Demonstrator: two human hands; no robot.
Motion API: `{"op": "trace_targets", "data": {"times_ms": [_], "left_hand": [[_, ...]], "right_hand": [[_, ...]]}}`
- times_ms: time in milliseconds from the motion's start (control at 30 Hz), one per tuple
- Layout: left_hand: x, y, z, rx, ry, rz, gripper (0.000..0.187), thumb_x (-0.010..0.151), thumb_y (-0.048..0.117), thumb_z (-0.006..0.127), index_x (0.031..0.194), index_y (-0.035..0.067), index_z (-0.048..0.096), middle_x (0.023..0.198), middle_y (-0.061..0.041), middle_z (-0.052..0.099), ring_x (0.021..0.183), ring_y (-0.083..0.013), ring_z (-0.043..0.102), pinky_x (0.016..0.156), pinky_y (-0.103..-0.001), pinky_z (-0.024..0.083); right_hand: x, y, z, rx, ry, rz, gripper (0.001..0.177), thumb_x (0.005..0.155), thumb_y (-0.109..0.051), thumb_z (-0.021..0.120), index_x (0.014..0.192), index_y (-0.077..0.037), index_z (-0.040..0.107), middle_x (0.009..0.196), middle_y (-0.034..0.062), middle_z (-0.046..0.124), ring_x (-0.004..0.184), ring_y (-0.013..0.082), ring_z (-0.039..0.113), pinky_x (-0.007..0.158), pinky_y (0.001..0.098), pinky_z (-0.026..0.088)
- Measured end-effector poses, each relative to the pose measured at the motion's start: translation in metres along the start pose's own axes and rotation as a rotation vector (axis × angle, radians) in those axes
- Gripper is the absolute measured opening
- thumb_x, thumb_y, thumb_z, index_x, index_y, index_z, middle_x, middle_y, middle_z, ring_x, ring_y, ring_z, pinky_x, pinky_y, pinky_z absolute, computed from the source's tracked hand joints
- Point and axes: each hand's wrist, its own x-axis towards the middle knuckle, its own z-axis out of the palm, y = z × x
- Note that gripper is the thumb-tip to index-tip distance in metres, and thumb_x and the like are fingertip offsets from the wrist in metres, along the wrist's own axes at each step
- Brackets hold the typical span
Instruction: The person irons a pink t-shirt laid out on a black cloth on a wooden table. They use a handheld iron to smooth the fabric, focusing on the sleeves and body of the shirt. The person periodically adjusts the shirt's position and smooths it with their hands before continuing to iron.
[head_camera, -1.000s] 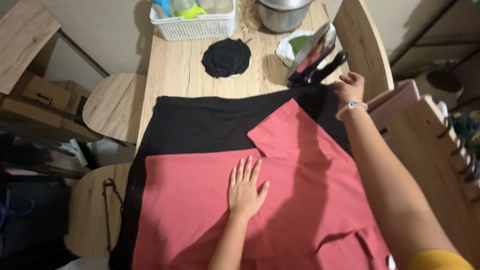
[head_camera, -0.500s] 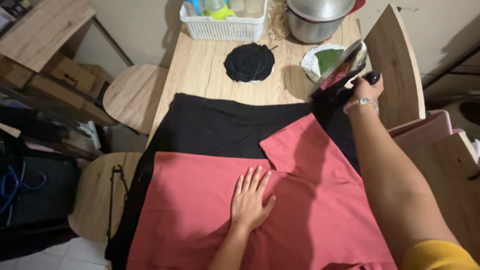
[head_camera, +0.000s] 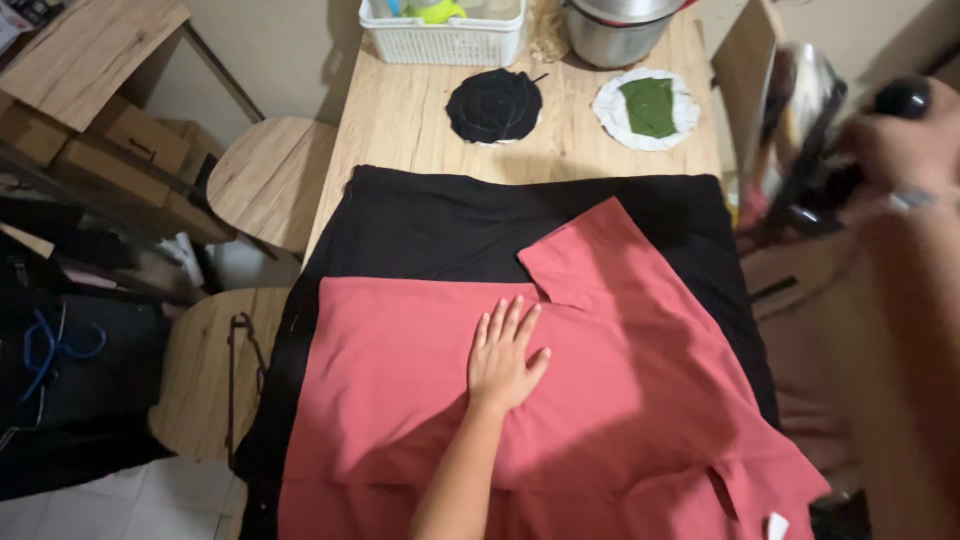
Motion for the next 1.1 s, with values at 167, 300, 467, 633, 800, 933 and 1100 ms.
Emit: {"op": "trace_targets", "data": {"times_ms": [167, 300, 467, 633, 800, 933, 1100], "left_hand": [[-0.002, -0.007, 0.017, 0.008, -0.029, 0.0, 0.077, 0.092, 0.05, 0.06, 0.158, 0.018, 0.036, 0.165, -0.011, 0.031, 0.153, -0.0316, 0.025, 0.123, -0.051, 0.018], [0.002, -0.016, 0.022, -0.054, -0.028, 0.016, 0.075, 0.092, 0.051, 0.061, 0.155, 0.018, 0.038, 0.164, -0.012, 0.029, 0.152, -0.0312, 0.023, 0.122, -0.052, 0.017], [-0.032, -0.024, 0.008, -0.164, -0.172, 0.035, 0.062, 0.09, 0.035, 0.066, 0.149, 0.022, 0.051, 0.164, -0.013, 0.034, 0.153, -0.0336, 0.026, 0.123, -0.052, 0.021], [-0.135, -0.068, -0.044, -0.235, 0.075, 0.093, 0.058, 0.089, 0.024, 0.071, 0.145, 0.015, 0.056, 0.16, -0.018, 0.04, 0.149, -0.0402, 0.033, 0.121, -0.052, 0.028], [-0.243, -0.164, -0.083, -0.344, 0.363, -0.129, 0.055, 0.085, 0.018, 0.071, 0.138, 0.009, 0.058, 0.154, -0.021, 0.046, 0.146, -0.0424, 0.037, 0.118, -0.049, 0.033], [-0.311, -0.216, -0.088, -0.466, 0.421, -0.391, 0.049, 0.082, 0.023, 0.075, 0.126, 0.006, 0.063, 0.127, -0.019, 0.062, 0.117, -0.0383, 0.058, 0.1, -0.047, 0.048], [-0.341, -0.223, -0.101, -0.549, 0.155, -0.592, 0.038, 0.078, 0.038, 0.085, 0.095, 0.007, 0.073, 0.084, -0.012, 0.076, 0.078, -0.0295, 0.072, 0.069, -0.042, 0.056]], "right_hand": [[-0.106, -0.031, -0.117, -0.116, -0.328, -0.023, 0.019, 0.084, 0.015, 0.061, 0.092, -0.001, 0.056, 0.083, 0.0079, 0.059, 0.076, 0.0206, 0.063, 0.063, 0.0364, 0.054], [-0.21, -0.066, -0.161, -0.349, -0.333, 0.006, 0.025, 0.079, 0.005, 0.076, 0.101, -0.001, 0.068, 0.082, 0.0105, 0.067, 0.075, 0.0175, 0.063, 0.065, 0.0341, 0.053], [-0.334, -0.094, -0.178, -0.575, -0.277, 0.185, 0.038, 0.072, -0.002, 0.086, 0.109, 0.001, 0.075, 0.085, 0.0138, 0.072, 0.06, 0.0227, 0.068, 0.051, 0.0427, 0.054], [-0.414, -0.091, -0.172, -0.683, -0.311, 0.132, 0.042, 0.064, -0.008, 0.095, 0.1, -0.001, 0.076, 0.078, 0.0127, 0.069, 0.063, 0.0182, 0.069, 0.059, 0.0341, 0.057], [-0.496, -0.131, -0.084, -0.699, -0.227, 0.254, 0.052, 0.064, -0.006, 0.091, 0.114, -0.001, 0.079, 0.083, 0.0126, 0.078, 0.067, 0.0183, 0.072, 0.066, 0.0335, 0.057], [-0.55, -0.187, 0.017, -0.332, -0.407, 0.353, 0.048, 0.072, -0.006, 0.083, 0.119, -0.003, 0.074, 0.091, 0.0149, 0.077, 0.065, 0.0196, 0.068, 0.056, 0.0394, 0.058], [-0.554, -0.23, 0.136, -0.494, -0.575, 0.293, 0.048, 0.072, -0.009, 0.081, 0.12, -0.007, 0.074, 0.086, 0.0124, 0.078, 0.062, 0.0211, 0.072, 0.058, 0.0385, 0.059]]}}
